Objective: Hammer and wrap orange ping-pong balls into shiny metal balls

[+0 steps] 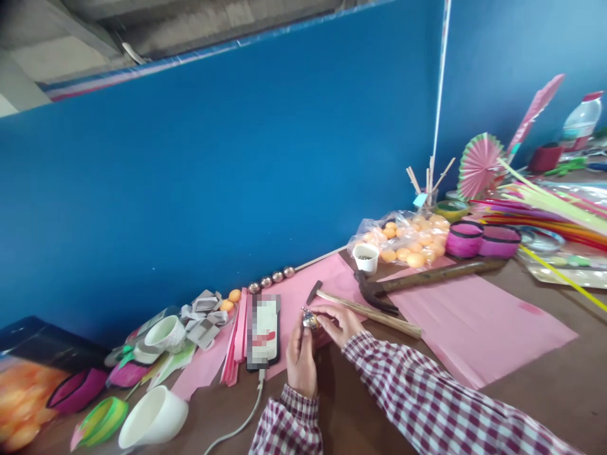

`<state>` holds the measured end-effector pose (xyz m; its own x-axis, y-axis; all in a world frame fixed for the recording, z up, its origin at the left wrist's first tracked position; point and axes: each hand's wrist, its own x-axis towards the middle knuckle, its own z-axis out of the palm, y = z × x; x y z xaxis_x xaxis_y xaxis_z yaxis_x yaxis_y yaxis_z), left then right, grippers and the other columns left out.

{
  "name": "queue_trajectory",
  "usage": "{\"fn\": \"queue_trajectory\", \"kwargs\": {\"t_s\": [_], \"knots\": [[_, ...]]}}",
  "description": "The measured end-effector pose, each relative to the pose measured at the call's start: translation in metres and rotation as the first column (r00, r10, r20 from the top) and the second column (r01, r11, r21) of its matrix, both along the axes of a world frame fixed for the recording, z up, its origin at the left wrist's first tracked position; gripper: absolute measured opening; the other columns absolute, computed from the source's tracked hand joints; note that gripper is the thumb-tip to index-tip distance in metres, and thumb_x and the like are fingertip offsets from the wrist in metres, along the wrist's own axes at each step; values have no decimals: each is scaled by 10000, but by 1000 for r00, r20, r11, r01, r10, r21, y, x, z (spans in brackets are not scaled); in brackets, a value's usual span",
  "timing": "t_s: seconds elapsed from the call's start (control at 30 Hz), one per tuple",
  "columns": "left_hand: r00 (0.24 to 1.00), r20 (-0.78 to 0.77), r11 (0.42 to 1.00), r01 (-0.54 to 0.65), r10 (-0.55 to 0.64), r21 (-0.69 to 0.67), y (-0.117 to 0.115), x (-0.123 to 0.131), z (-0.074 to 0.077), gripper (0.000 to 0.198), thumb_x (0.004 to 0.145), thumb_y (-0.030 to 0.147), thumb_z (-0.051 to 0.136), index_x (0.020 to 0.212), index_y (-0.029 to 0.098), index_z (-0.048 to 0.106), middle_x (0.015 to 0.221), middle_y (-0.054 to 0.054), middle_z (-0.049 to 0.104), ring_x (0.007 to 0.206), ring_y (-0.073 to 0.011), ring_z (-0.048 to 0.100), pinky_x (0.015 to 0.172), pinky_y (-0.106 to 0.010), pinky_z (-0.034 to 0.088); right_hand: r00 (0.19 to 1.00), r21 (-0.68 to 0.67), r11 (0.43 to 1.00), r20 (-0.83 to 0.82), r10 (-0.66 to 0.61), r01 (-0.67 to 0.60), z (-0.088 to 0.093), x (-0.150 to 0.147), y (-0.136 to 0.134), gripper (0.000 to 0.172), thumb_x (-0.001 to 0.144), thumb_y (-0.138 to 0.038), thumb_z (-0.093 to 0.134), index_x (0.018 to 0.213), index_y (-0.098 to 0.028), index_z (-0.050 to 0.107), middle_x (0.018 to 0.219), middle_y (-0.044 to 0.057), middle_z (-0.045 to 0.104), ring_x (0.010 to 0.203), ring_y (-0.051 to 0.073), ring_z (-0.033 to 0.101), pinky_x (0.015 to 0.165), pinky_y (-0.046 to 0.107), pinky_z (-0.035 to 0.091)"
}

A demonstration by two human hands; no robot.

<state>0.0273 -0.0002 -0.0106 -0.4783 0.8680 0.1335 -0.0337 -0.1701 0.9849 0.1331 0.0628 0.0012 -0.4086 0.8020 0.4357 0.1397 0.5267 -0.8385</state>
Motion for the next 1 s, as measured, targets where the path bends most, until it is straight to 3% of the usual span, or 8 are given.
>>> {"fn": "queue_trajectory", "kwargs": {"t_s": [0.3,0.4,0.47,0.53,0.6,0.67,0.73,1.0], "knots": [[999,-46,1000,-5,6,21,-1,1,2,387,778,376,500,1110,182,541,1216,-95,524,1197,-223,400,1001,-353,315,994,-137,988,-88,60,-71,5,1,1,196,776,-284,519,894,-166,622,885,56,680,807,188,638,746,351,523],[998,58,1000,-19,18,17,0,2,2,411,767,402,506,1115,183,505,1107,-113,575,1021,-219,548,889,-359,430,1000,-73,997,2,20,-20,8,3,-2,197,802,-287,488,913,-178,608,909,51,671,805,173,628,702,314,526],[985,170,1000,-15,12,15,1,3,1,414,779,419,480,1124,192,462,1035,-104,588,843,-184,611,784,-357,487,986,73,995,144,-83,73,12,9,-2,211,821,-278,454,954,-193,595,981,54,647,825,166,609,689,297,513],[959,283,999,-30,25,15,2,2,2,397,787,431,459,1110,202,436,959,-77,590,719,-143,615,713,-343,508,915,315,940,324,-240,135,17,18,0,248,826,-257,439,1035,-216,567,1085,58,599,887,179,572,760,326,474],[937,346,998,-56,50,9,2,1,3,384,771,427,489,1081,206,435,918,-58,585,689,-123,609,697,-326,510,785,477,867,480,-392,141,20,27,4,272,815,-251,462,1069,-220,553,1008,69,621,883,205,546,770,349,444],[944,325,998,-69,63,7,2,0,4,414,723,405,567,1062,200,449,943,-64,579,729,-127,610,714,-313,506,611,537,819,585,-534,201,20,33,8,192,790,-199,492,945,-193,604,845,85,644,818,226,540,683,339,439],[964,257,997,-74,69,9,1,-1,6,477,661,380,639,1060,188,463,982,-78,573,776,-142,608,723,-305,505,501,569,797,638,-584,205,17,36,12,165,776,-128,485,850,-190,620,747,81,640,791,233,536,627,324,420],[983,170,996,-78,71,34,-3,-1,14,524,662,395,628,1102,164,462,943,-87,589,704,-137,610,675,-311,523,448,652,746,631,-633,136,10,33,12,246,795,-81,406,895,-174,610,765,106,615,770,243,532,578,321,384]]}}
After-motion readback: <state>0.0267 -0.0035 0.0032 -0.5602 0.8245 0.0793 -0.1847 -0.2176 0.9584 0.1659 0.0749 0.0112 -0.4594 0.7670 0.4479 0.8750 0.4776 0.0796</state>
